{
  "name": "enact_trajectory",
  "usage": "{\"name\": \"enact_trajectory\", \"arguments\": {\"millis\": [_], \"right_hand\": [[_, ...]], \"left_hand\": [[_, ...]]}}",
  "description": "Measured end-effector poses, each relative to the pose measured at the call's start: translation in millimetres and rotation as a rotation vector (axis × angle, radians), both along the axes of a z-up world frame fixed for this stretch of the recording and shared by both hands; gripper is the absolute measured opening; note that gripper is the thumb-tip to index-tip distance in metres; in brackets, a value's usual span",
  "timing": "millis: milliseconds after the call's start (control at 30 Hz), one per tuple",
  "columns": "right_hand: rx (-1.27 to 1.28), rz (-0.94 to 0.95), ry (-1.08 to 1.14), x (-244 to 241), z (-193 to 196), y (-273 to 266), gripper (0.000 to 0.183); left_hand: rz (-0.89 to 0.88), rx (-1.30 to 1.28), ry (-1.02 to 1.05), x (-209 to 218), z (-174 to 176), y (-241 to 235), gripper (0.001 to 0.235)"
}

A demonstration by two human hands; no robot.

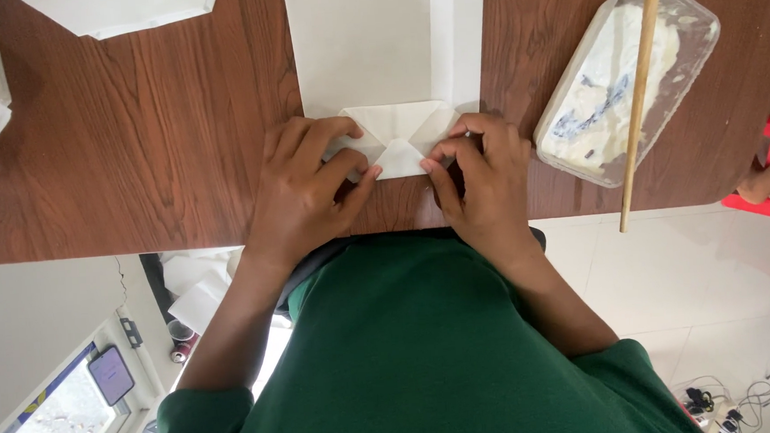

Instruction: The person applies glue to the edges of a folded white paper structure using a brush, then folds and presses the flaps to secure them. They repeat this process on different sections of the paper craft, occasionally picking up new sheets from a stack on the table.

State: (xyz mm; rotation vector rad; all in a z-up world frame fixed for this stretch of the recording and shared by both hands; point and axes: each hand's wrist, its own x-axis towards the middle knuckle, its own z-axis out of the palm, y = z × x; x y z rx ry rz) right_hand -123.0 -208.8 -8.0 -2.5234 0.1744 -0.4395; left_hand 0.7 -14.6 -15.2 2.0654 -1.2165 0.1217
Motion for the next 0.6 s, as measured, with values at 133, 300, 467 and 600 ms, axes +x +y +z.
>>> {"name": "enact_trajectory", "arguments": {"millis": [133, 300, 467, 600], "right_hand": [[0.025, -0.057, 0.048, 2.4, 0.4, 4.2, 0.015], [0.048, -0.088, 0.057, 5.4, -2.4, 5.3, 0.018], [0.024, -0.103, 0.072, 1.9, -7.8, 1.2, 0.022], [0.183, -0.076, 0.165, 0.7, 5.8, -4.9, 0.022]], "left_hand": [[-0.046, 0.039, -0.064, 6.5, 3.1, -0.7, 0.006], [-0.143, 0.127, -0.239, 16.1, 8.0, 1.7, 0.03], [-0.26, 0.243, -0.217, 29.2, 13.2, 4.4, 0.031], [-0.292, 0.206, -0.181, 36.5, 12.1, 2.9, 0.031]]}}
